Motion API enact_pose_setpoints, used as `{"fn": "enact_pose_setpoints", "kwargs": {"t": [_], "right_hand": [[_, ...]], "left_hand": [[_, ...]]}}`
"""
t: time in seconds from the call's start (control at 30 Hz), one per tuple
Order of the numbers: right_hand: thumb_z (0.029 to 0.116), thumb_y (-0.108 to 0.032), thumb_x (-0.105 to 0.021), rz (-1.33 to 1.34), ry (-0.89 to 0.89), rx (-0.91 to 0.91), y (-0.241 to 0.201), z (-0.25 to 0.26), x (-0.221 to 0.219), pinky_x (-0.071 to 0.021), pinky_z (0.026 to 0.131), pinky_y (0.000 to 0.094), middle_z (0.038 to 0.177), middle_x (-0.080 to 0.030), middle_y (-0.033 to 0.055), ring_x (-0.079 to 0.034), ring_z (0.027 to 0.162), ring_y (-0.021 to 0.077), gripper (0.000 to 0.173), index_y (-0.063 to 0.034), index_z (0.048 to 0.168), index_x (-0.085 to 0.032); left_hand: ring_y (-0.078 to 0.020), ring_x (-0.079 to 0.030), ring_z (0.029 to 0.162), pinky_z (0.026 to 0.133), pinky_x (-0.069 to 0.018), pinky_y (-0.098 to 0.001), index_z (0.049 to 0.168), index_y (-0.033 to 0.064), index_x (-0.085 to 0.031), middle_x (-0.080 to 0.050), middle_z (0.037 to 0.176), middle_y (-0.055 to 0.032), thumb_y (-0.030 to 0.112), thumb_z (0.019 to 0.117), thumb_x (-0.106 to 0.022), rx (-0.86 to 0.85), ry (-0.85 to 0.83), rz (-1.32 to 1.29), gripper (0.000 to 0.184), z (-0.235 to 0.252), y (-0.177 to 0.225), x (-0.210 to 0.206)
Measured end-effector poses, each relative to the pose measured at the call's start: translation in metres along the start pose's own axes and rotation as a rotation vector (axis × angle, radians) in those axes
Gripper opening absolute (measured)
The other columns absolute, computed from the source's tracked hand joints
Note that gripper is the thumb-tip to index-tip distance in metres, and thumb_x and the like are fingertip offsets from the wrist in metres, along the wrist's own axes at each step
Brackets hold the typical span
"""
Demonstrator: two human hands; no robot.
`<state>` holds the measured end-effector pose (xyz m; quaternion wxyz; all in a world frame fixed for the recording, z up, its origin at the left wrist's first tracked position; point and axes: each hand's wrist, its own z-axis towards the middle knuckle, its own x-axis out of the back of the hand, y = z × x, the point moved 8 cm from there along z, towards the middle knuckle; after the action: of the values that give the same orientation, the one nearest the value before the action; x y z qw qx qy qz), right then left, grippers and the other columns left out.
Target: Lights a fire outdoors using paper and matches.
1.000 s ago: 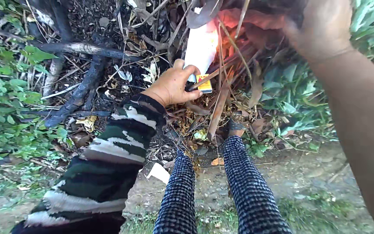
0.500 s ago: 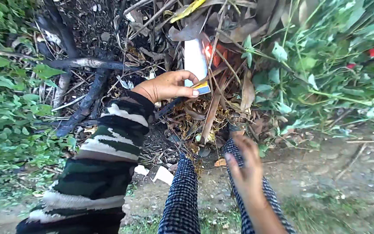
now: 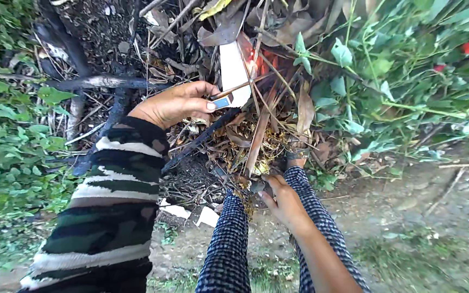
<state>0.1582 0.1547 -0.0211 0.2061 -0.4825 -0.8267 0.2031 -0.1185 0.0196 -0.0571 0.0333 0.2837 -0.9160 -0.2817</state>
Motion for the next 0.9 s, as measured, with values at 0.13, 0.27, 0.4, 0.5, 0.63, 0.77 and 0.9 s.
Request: {"fn": "enact_pose_setpoints", "kwargs": {"t": [0.13,0.27,0.4,0.5,0.63,0.77,0.9], "right_hand": [[0.1020,-0.027,-0.062,0.007,-0.034,-0.023,-0.005,0.003,-0.002,-0.0518,0.104,0.0446,0.139,-0.060,0.0190,-0.063,0.123,0.0314,0.045,-0.0038,0.141,-0.059],[0.1027,-0.028,-0.060,0.024,0.005,-0.019,-0.004,0.006,0.001,-0.0526,0.103,0.0447,0.140,-0.060,0.0194,-0.064,0.121,0.0316,0.045,-0.0033,0.141,-0.059],[0.1027,-0.026,-0.059,0.033,0.040,-0.006,-0.006,0.009,-0.002,-0.0534,0.102,0.0446,0.138,-0.061,0.0209,-0.066,0.118,0.0322,0.044,-0.0014,0.139,-0.060],[0.1029,-0.026,-0.060,0.028,0.018,-0.013,-0.013,0.011,-0.006,-0.0532,0.102,0.0446,0.138,-0.061,0.0207,-0.066,0.118,0.0324,0.044,-0.0015,0.140,-0.060],[0.1025,-0.026,-0.060,0.033,0.039,-0.012,-0.013,0.013,-0.009,-0.0543,0.101,0.0441,0.138,-0.061,0.0204,-0.067,0.117,0.0318,0.044,-0.0021,0.139,-0.061],[0.1026,-0.025,-0.060,0.035,0.027,-0.010,-0.011,0.013,-0.015,-0.0541,0.102,0.0436,0.139,-0.060,0.0206,-0.066,0.118,0.0313,0.044,-0.0020,0.140,-0.060],[0.1025,-0.026,-0.060,0.032,0.034,-0.007,-0.012,0.012,-0.017,-0.0550,0.100,0.0425,0.138,-0.061,0.0205,-0.067,0.117,0.0308,0.044,-0.0028,0.139,-0.061]], "left_hand": [[-0.0117,-0.062,0.102,0.087,-0.0543,-0.0320,0.132,0.0082,-0.053,-0.064,0.120,-0.0055,0.034,0.0805,-0.068,0.051,0.150,0.113,0.060,-0.023,-0.014,0.026],[-0.0254,-0.065,0.092,0.086,-0.0520,-0.0503,0.121,-0.0004,-0.057,-0.069,0.103,-0.0178,0.026,0.0967,-0.066,0.109,0.316,0.419,0.037,-0.043,-0.018,0.056],[-0.0336,-0.068,0.099,0.093,-0.0512,-0.0563,0.126,-0.0057,-0.058,-0.068,0.112,-0.0244,0.016,0.0968,-0.070,0.143,0.393,0.461,0.038,-0.050,-0.021,0.058],[-0.0240,-0.068,0.098,0.090,-0.0570,-0.0430,0.131,-0.0034,-0.055,-0.064,0.120,-0.0194,0.014,0.0969,-0.066,0.077,0.453,0.195,0.040,-0.039,-0.028,0.049],[-0.0221,-0.066,0.106,0.089,-0.0578,-0.0419,0.132,0.0040,-0.057,-0.059,0.131,-0.0134,0.018,0.0963,-0.063,-0.004,0.341,-0.022,0.039,-0.022,-0.008,0.015],[-0.0258,-0.064,0.114,0.090,-0.0573,-0.0483,0.134,0.0127,-0.058,-0.058,0.137,-0.0105,0.026,0.0955,-0.067,-0.017,0.252,-0.015,0.042,-0.003,0.010,-0.012],[-0.0310,-0.064,0.117,0.091,-0.0557,-0.0545,0.134,0.0134,-0.060,-0.059,0.138,-0.0134,0.033,0.0965,-0.070,0.071,0.219,0.068,0.044,0.021,0.017,-0.023]]}}
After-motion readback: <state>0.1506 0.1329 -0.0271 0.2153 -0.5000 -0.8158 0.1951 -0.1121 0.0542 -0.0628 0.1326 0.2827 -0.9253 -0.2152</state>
